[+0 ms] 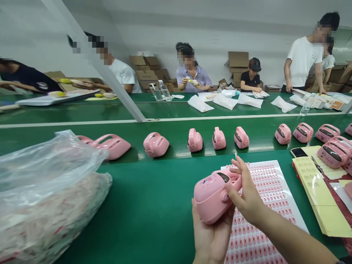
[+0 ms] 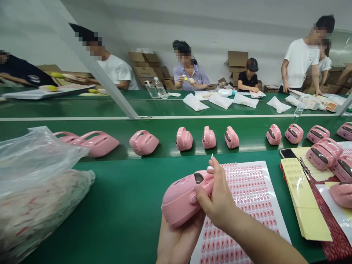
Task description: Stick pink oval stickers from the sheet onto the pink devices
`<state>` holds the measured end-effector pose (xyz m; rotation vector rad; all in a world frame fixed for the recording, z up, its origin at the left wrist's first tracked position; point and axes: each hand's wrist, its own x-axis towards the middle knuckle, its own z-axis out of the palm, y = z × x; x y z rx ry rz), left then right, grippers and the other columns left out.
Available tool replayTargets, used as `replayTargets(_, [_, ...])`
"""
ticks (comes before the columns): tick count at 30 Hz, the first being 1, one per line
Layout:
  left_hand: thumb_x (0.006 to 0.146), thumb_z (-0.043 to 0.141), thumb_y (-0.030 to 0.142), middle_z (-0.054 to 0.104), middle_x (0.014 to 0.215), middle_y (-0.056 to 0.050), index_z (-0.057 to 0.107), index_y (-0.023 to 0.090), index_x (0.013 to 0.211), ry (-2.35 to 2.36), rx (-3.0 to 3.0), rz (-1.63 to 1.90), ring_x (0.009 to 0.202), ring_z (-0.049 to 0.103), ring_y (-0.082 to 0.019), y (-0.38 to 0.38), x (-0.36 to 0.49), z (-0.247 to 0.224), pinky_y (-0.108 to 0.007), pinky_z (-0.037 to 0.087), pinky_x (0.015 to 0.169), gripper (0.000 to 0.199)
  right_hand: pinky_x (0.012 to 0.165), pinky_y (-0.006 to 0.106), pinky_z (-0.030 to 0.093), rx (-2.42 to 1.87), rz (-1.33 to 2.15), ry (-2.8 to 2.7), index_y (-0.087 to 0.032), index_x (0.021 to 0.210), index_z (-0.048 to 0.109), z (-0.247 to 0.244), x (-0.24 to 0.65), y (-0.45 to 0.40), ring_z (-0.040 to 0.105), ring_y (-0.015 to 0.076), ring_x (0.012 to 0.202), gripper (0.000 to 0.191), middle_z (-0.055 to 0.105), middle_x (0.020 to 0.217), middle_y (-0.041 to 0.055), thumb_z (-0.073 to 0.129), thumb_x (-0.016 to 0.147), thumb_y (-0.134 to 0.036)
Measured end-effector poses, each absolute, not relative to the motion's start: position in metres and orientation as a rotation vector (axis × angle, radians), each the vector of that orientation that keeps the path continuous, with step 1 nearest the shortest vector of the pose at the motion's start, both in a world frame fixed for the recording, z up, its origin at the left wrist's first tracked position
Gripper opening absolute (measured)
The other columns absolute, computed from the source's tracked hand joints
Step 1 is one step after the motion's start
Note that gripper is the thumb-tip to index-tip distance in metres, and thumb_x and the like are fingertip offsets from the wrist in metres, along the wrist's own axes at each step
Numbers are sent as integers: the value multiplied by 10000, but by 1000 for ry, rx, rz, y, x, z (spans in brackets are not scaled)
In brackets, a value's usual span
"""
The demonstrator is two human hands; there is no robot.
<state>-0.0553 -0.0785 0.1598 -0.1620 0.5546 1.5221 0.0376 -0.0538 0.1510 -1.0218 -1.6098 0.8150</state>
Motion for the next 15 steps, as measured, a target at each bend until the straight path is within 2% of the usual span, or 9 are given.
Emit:
replayTargets(4, [913, 250, 358, 658, 950, -243, 418, 84, 1288, 495, -107, 1507, 784, 671, -265, -77, -62, 146, -346, 562, 663, 494, 1006, 477, 351, -880, 807, -1644, -242, 1386, 140, 138, 41, -54, 402, 252, 1218, 608, 319, 1386, 135, 453, 873, -333])
replayTargets(7, [899, 308, 420, 651, 1032, -197, 519, 167, 1223, 278, 69, 1470, 944, 623, -315, -75, -75, 128, -449, 529, 773, 462, 997, 444, 375, -781, 903, -1660, -249, 1380, 130, 120, 59, -29, 406, 235, 1227, 629, 347, 1364, 129, 480, 860, -309])
replayTargets(9, [874, 382, 449, 634, 1102, -153, 508, 234, 1235, 161, 198, 1483, 1023, 581, -329, -74, -85, 118, -500, 495, 825, 439, 958, 423, 415, -919, 928, -1609, -222, 1331, 236, 103, 78, 1, 495, 212, 1139, 509, 453, 1248, 128, 442, 866, -243])
replayTargets(10, [858, 417, 461, 625, 1131, -126, 480, 271, 1256, 146, 247, 1508, 1043, 570, -325, -74, -90, 114, -505, 490, 834, 445, 954, 423, 415, -1120, 865, -1545, -198, 1284, 311, 94, 88, 17, 529, 206, 1088, 445, 474, 1196, 130, 432, 856, -187])
replayTargets(11, [841, 444, 480, 617, 1154, -97, 441, 306, 1280, 162, 283, 1557, 1050, 568, -313, -75, -94, 111, -488, 500, 831, 472, 958, 430, 407, -1333, 795, -1478, -181, 1237, 369, 85, 98, 33, 546, 204, 1051, 429, 465, 1181, 133, 450, 819, -128])
replayTargets(13, [799, 488, 531, 603, 1187, -40, 356, 368, 1317, 276, 330, 1637, 1043, 576, -279, -78, -101, 105, -426, 531, 802, 559, 935, 472, 408, -1448, 782, -1440, -135, 1173, 437, 68, 111, 59, 571, 222, 974, 455, 468, 1122, 147, 468, 732, -27])
replayTargets(15, [755, 538, 559, 611, 1175, -11, 311, 401, 1329, 435, 393, 1637, 991, 599, -258, -84, -105, 103, -353, 566, 698, 637, 888, 466, 444, -1470, 808, -1440, -142, 1116, 485, 55, 115, 75, 595, 201, 856, 482, 485, 1043, 110, 494, 660, 16])
